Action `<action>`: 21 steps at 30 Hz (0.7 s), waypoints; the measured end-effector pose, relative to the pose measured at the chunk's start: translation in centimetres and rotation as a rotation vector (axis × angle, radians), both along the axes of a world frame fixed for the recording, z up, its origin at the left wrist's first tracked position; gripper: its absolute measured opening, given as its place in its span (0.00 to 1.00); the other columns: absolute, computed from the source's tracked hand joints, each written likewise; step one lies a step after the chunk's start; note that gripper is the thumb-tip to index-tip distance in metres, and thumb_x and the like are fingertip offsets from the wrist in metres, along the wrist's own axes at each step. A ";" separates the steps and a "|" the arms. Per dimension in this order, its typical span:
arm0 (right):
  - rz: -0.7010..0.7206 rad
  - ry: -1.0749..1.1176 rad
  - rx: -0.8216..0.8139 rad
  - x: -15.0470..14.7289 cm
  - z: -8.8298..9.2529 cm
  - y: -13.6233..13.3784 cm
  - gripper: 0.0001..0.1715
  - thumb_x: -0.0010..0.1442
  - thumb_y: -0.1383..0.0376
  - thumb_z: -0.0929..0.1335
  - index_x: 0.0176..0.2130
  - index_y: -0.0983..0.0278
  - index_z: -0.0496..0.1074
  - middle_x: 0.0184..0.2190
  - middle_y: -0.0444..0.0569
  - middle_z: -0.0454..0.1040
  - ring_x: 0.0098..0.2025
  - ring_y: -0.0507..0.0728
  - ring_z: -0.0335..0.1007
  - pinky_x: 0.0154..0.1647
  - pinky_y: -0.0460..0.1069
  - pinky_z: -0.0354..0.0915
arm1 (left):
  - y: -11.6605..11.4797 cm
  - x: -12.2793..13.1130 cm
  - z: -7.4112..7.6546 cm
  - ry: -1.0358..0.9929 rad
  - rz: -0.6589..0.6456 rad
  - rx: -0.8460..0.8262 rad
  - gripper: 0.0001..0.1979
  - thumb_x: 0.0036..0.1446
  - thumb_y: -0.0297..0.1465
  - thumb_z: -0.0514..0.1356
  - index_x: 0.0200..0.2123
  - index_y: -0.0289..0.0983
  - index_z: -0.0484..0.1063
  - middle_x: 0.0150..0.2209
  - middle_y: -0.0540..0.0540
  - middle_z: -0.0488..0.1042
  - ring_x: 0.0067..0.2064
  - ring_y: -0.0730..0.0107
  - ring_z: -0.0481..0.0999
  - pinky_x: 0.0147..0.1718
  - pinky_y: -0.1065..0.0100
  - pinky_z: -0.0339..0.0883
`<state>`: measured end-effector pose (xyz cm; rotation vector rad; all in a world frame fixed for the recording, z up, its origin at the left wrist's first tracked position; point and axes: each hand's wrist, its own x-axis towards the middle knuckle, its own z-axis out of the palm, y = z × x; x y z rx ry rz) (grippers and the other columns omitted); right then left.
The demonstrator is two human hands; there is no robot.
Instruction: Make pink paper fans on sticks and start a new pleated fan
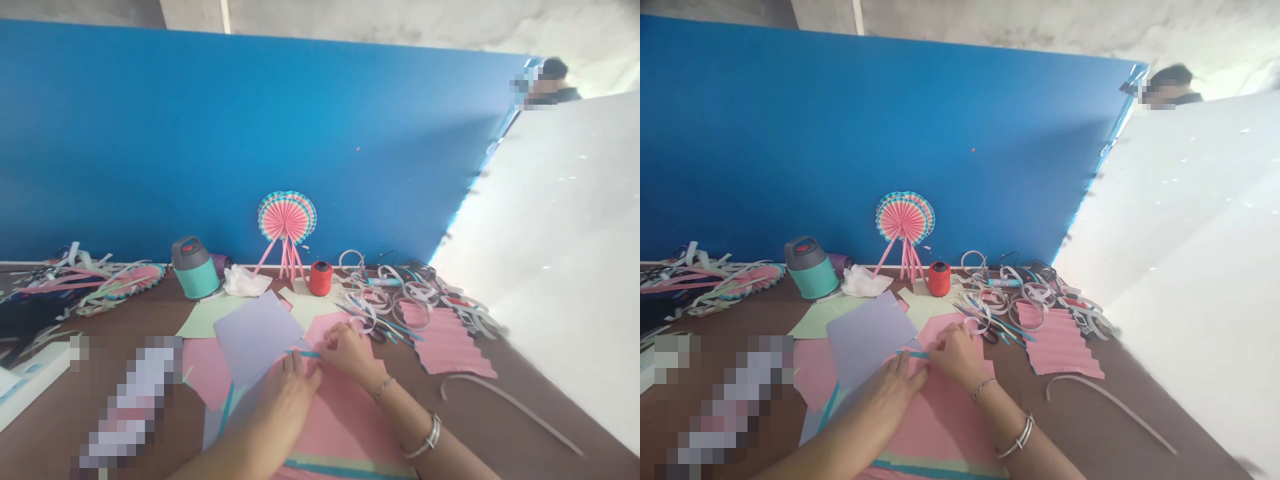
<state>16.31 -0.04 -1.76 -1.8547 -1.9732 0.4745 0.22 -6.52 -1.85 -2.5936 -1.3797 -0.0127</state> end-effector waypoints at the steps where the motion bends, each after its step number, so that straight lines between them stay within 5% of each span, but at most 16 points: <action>1: 0.000 -0.010 0.000 0.0 0.0 0.0 0.06 0.44 0.67 0.67 0.18 0.65 0.68 0.30 0.46 0.74 0.35 0.55 0.65 0.33 0.47 0.54 | 0.0 0.1 0.3 0.008 0.012 -0.031 0.19 0.54 0.23 0.53 0.50 0.39 0.66 0.48 0.35 0.68 0.43 0.55 0.71 0.40 0.58 0.63; 7: 0.003 -0.037 0.006 0.0 0.0 0.1 0.05 0.44 0.69 0.68 0.19 0.64 0.70 0.32 0.46 0.75 0.38 0.56 0.65 0.35 0.47 0.53 | 0.2 0.6 1.3 0.053 0.047 -0.101 0.19 0.54 0.23 0.53 0.50 0.38 0.66 0.47 0.33 0.70 0.44 0.53 0.72 0.40 0.57 0.64; 21: 0.039 -0.099 0.002 -0.1 0.0 0.0 0.08 0.47 0.69 0.68 0.18 0.64 0.71 0.33 0.47 0.75 0.41 0.57 0.64 0.35 0.47 0.51 | 0.1 -0.3 0.4 0.020 -0.012 -0.065 0.20 0.52 0.22 0.52 0.49 0.38 0.64 0.45 0.36 0.68 0.41 0.58 0.71 0.40 0.59 0.64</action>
